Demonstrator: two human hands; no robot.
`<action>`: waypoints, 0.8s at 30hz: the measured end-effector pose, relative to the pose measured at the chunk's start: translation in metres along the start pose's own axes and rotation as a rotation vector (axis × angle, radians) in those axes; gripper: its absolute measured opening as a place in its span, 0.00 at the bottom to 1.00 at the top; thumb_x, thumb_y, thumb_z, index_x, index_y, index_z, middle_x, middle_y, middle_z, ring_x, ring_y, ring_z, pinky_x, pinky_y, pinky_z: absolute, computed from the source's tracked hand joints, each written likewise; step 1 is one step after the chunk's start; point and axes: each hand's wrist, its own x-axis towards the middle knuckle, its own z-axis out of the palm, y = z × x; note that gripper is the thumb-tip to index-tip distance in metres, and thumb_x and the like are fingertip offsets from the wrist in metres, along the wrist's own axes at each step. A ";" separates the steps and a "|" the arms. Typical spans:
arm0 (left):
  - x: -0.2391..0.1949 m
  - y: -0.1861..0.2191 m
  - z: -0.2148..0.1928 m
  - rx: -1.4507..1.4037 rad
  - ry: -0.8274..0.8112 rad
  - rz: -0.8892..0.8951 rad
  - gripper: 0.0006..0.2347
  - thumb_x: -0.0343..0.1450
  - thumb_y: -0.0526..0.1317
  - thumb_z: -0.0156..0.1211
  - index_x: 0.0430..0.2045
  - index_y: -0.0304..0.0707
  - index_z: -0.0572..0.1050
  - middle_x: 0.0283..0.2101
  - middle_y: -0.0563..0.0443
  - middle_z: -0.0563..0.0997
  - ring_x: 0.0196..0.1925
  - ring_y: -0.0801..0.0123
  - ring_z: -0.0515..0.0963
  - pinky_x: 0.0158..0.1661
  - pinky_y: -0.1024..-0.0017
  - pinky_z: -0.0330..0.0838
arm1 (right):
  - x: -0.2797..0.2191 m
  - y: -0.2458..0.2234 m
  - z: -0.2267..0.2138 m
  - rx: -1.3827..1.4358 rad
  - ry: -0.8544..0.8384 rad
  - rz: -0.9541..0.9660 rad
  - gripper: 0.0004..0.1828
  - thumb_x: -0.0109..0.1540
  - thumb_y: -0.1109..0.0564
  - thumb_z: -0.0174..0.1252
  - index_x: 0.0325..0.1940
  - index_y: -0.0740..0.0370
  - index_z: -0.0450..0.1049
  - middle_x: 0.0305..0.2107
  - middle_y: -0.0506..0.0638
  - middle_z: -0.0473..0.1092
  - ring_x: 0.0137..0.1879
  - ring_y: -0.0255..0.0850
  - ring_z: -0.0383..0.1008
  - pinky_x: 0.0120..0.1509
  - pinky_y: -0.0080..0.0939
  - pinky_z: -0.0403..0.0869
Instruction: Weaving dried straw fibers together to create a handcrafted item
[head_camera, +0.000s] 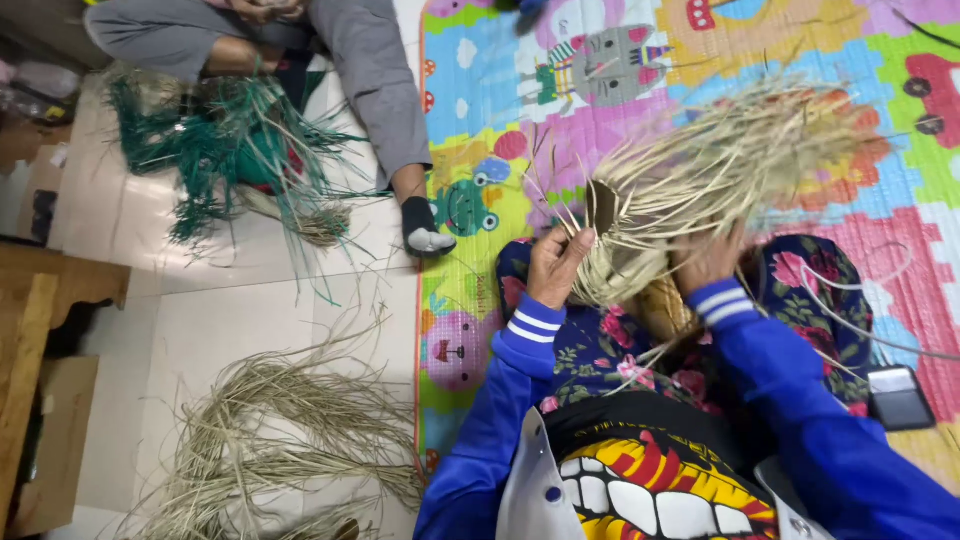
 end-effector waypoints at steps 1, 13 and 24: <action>-0.001 -0.006 0.000 -0.004 -0.015 -0.024 0.08 0.72 0.44 0.68 0.29 0.39 0.79 0.24 0.58 0.77 0.30 0.82 0.71 0.35 0.81 0.69 | 0.014 0.005 -0.034 0.098 0.070 0.122 0.29 0.74 0.49 0.40 0.79 0.58 0.64 0.77 0.58 0.57 0.85 0.53 0.44 0.81 0.70 0.30; -0.051 -0.103 -0.021 -0.167 -0.021 -0.357 0.09 0.71 0.42 0.70 0.33 0.36 0.80 0.26 0.52 0.81 0.29 0.79 0.81 0.35 0.79 0.78 | -0.036 -0.019 -0.028 -0.272 0.165 0.062 0.11 0.71 0.52 0.47 0.41 0.54 0.75 0.39 0.52 0.67 0.50 0.51 0.67 0.48 0.72 0.59; -0.031 -0.099 -0.013 -0.267 -0.083 -0.250 0.07 0.69 0.38 0.71 0.31 0.33 0.80 0.28 0.47 0.83 0.32 0.73 0.84 0.38 0.74 0.81 | 0.048 0.031 -0.036 2.181 0.091 0.810 0.28 0.62 0.30 0.47 0.56 0.49 0.64 0.46 0.45 0.64 0.49 0.41 0.67 0.58 0.51 0.71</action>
